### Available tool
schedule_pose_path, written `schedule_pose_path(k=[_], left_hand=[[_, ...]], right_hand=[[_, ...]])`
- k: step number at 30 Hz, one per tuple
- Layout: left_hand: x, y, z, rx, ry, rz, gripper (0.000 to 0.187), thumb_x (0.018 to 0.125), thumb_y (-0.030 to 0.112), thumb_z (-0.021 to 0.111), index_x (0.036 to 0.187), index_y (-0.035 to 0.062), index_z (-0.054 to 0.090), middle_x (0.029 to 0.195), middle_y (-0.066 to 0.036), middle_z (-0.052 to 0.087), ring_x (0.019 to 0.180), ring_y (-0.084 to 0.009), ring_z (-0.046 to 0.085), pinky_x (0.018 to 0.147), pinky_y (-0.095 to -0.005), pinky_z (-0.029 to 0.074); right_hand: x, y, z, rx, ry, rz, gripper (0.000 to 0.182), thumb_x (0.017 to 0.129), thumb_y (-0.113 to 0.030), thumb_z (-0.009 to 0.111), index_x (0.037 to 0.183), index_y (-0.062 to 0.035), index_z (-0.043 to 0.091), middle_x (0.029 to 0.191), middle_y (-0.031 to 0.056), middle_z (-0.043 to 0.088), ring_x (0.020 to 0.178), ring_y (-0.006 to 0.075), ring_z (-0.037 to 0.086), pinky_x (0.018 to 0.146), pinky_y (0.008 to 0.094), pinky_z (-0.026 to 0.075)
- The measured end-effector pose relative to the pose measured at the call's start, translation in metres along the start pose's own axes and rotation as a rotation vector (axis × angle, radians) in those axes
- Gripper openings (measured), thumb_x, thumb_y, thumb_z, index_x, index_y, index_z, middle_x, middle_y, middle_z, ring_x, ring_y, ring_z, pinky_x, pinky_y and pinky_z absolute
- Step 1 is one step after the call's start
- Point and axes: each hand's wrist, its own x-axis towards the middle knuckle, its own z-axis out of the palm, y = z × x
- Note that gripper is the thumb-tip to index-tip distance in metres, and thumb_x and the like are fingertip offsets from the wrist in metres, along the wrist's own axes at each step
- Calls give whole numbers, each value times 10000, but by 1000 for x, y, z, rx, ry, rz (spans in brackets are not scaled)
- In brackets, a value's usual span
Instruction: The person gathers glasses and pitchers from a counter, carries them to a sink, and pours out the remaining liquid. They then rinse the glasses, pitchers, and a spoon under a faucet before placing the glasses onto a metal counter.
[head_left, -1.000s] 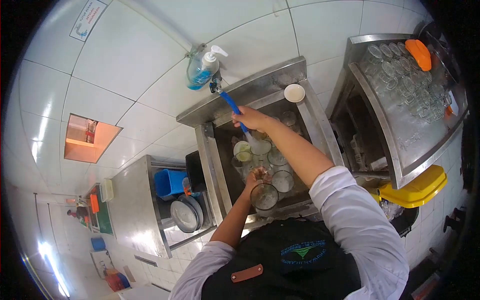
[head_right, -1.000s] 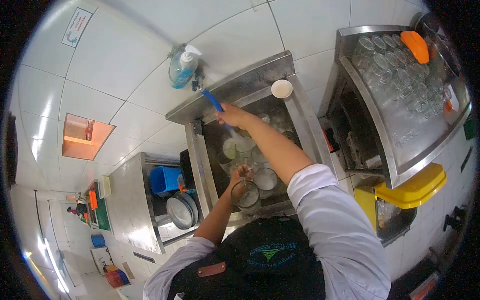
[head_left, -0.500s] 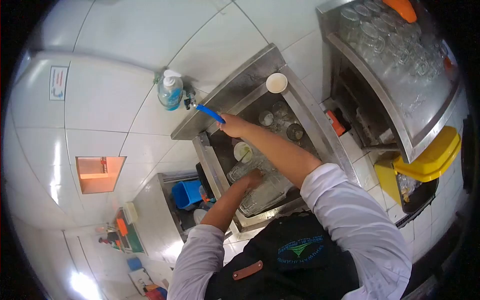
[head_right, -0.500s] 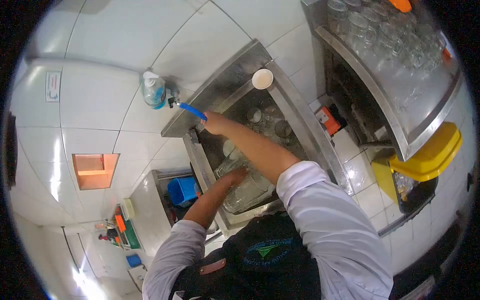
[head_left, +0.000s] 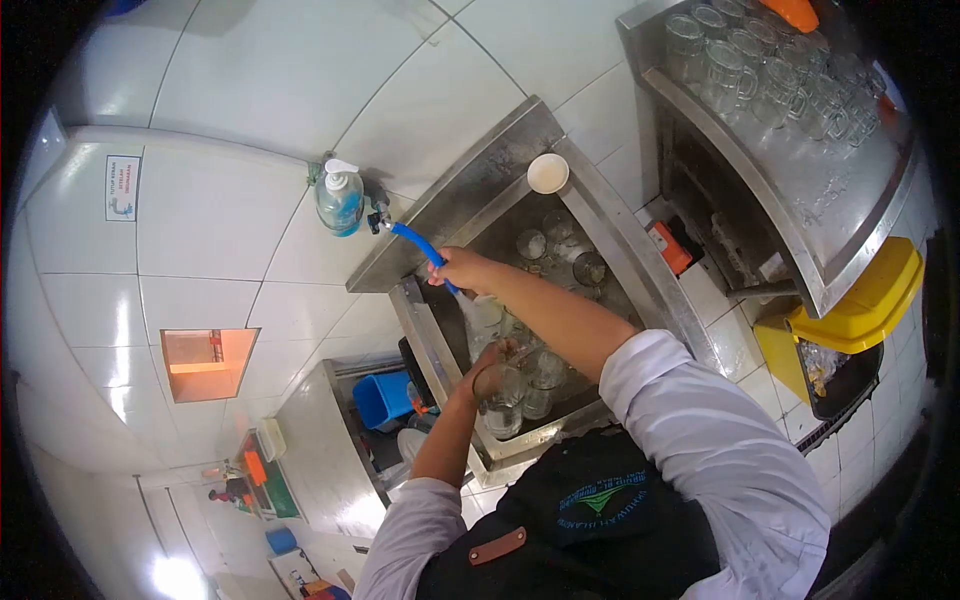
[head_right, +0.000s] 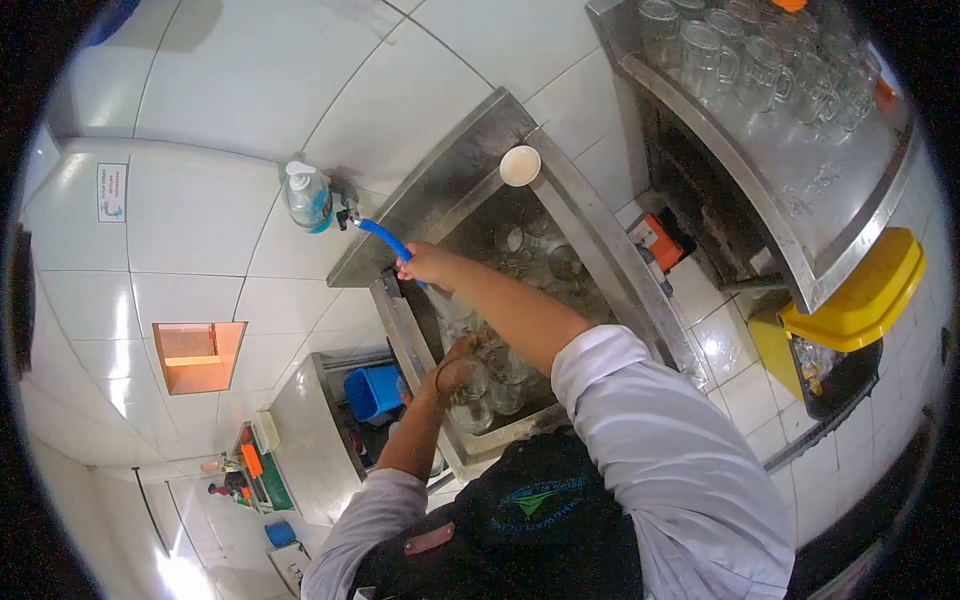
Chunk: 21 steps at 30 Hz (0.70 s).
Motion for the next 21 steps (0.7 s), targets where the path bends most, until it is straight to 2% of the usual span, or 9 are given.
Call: schedule_pose_path(k=[2, 3, 4, 6, 10, 12, 14, 17, 21], left_hand=[[-6, 2, 10, -155, -47, 161, 190, 837, 177, 667, 946, 121, 522, 956, -16, 509, 869, -151, 497, 808, -342, 426], [-10, 18, 17, -323, -100, 144, 201, 841, 202, 671, 943, 125, 515, 975, -9, 501, 897, -154, 496, 835, -343, 419], [-9, 29, 21, -488, -156, 130, 215, 846, 228, 675, 941, 129, 509, 995, -1, 493, 925, -158, 495, 863, -343, 413], [4, -18, 17, -671, -114, 266, 210, 874, 241, 647, 993, 124, 518, 1006, -3, 503, 937, -170, 514, 870, -347, 421], [20, -38, 16, -881, -233, 452, 180, 928, 202, 557, 1078, 104, 556, 1008, -39, 556, 963, -206, 550, 884, -363, 436], [14, -66, 6, 398, 90, 489, 212, 948, 206, 513, 1111, 80, 563, 1008, -76, 587, 980, -223, 564, 881, -367, 441], [45, -120, -18, 1021, 300, 493, 247, 956, 201, 477, 1140, 63, 567, 1033, -110, 612, 1014, -247, 573, 890, -378, 446], [62, -114, 3, 1212, 307, 148, 301, 953, 229, 466, 1194, 70, 550, 1119, -110, 589, 1064, -257, 558, 920, -394, 438], [76, -133, 17, 1513, 267, 29, 376, 949, 267, 451, 1266, 80, 527, 1235, -111, 560, 1131, -270, 539, 961, -416, 428]], right_hand=[[-3, -5, -3, -39, -33, 39, 133, 890, -77, 542, 1004, -8, 546, 928, 125, 662, 840, 202, 655, 723, 342, 504], [-4, -8, -4, -61, -52, 55, 135, 891, -80, 541, 1004, -5, 542, 923, 123, 660, 825, 199, 656, 713, 337, 506], [-7, -12, -7, -297, -28, -3, 134, 895, -84, 538, 1003, -5, 535, 915, 123, 659, 812, 196, 657, 703, 337, 508], [-11, -25, -18, -776, 31, -133, 133, 902, -93, 531, 1002, -4, 523, 898, 123, 657, 786, 190, 659, 682, 337, 512], [-5, -22, -32, -755, -55, -114, 120, 913, -105, 517, 992, -15, 505, 841, 121, 656, 756, 188, 660, 656, 338, 514], [-4, -20, -30, -736, -57, -86, 112, 923, -111, 513, 988, -21, 497, 821, 119, 656, 732, 189, 665, 631, 342, 515], [-21, -43, -21, -623, -100, 6, 118, 935, -116, 508, 992, -15, 486, 813, 124, 654, 704, 195, 670, 610, 344, 519], [-24, -49, -18, -520, -135, 99, 132, 951, -123, 499, 1001, -4, 473, 813, 132, 652, 673, 205, 675, 591, 347, 525], [-27, -50, -12, -381, -145, 140, 154, 928, -101, 512, 1013, 22, 475, 787, 160, 660, 619, 215, 670, 575, 361, 543]])
